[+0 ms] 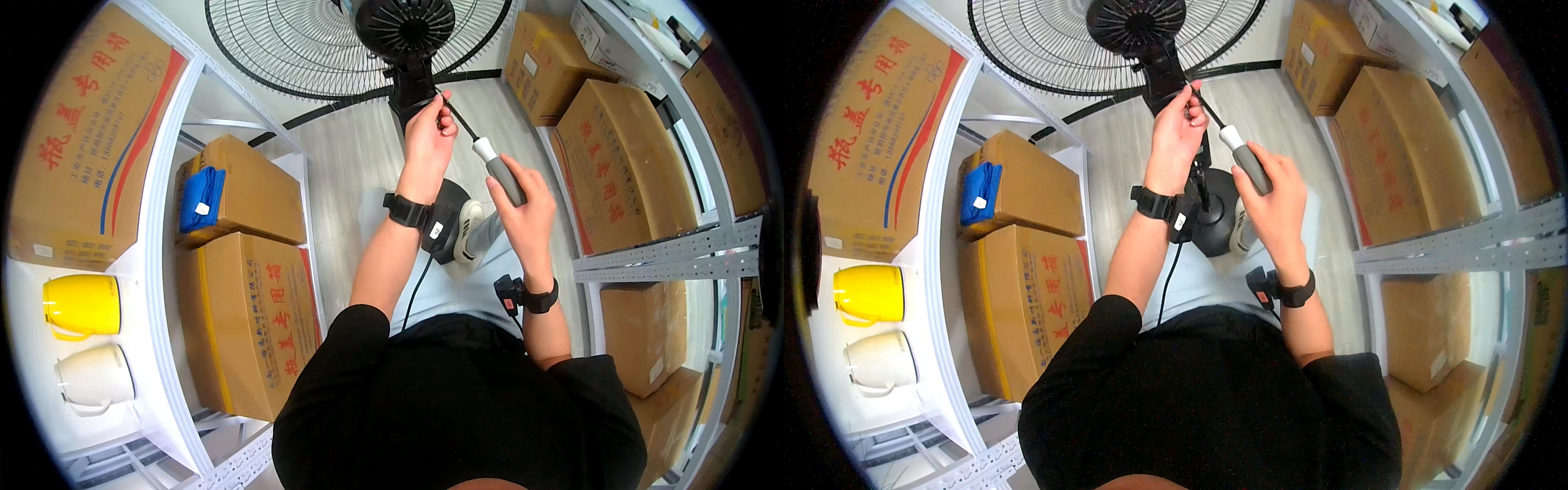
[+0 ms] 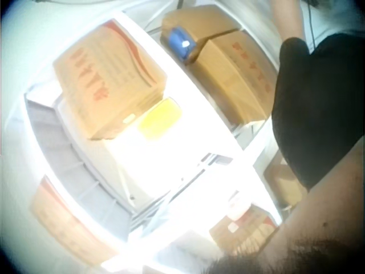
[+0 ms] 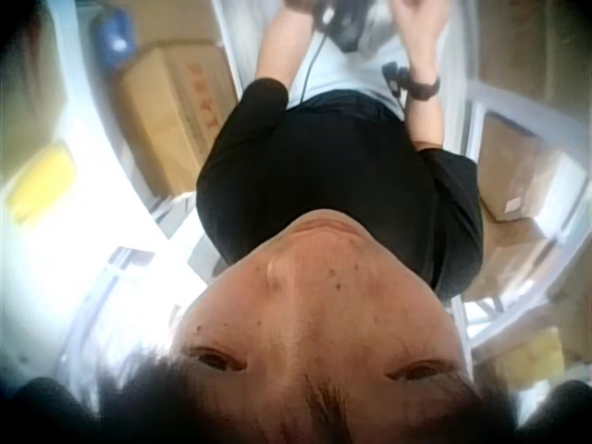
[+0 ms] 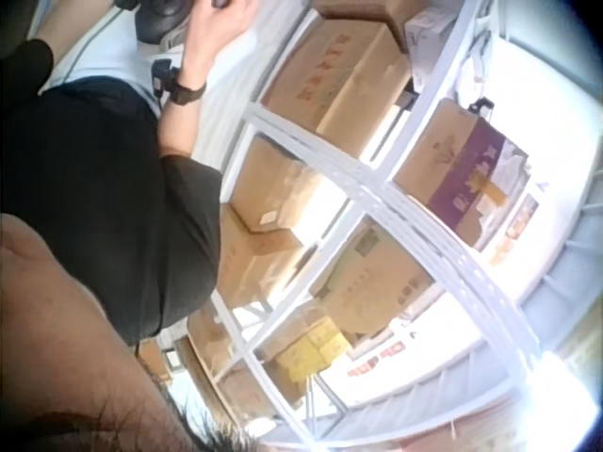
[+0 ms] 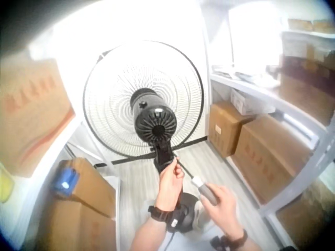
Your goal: The person sits on the floor and uses a screwdriver to tighten screws on the base of a standing fan. The person repeatedly adjusts the fan's position and continues to tighten the screws.
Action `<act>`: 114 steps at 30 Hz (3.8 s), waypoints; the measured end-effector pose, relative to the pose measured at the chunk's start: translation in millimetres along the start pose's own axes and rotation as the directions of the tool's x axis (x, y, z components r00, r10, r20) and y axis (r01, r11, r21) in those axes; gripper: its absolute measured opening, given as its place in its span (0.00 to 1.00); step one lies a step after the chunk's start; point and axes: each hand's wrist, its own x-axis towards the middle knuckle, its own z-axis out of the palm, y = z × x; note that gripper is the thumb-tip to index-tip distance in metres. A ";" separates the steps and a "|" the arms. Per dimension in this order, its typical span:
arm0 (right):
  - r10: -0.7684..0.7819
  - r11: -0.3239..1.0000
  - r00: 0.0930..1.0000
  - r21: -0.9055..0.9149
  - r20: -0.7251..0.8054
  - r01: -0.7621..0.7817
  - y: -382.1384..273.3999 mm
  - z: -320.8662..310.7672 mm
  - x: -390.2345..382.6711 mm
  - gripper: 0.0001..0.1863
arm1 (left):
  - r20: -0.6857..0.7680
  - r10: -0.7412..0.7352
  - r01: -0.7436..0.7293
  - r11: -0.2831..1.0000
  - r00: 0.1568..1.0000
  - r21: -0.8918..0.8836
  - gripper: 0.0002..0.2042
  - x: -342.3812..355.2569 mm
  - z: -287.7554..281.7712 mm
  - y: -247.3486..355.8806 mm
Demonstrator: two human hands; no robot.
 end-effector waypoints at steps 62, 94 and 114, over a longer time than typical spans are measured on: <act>0.356 0.900 0.888 0.148 0.290 -0.409 -13.8 8.5 25.1 0.19 | 0.152 -0.205 0.194 0.978 0.967 0.080 0.12 -4.5 -11.7 7.6; 0.292 0.921 0.923 0.185 0.250 -0.341 -20.9 7.8 19.7 0.21 | 0.173 -0.223 0.189 0.963 0.959 0.193 0.13 -8.4 -12.2 11.5; 0.284 0.954 0.936 0.033 0.209 -0.297 -39.1 3.8 24.3 0.21 | 0.137 -0.206 0.173 0.960 0.969 0.220 0.09 -10.4 -10.1 10.1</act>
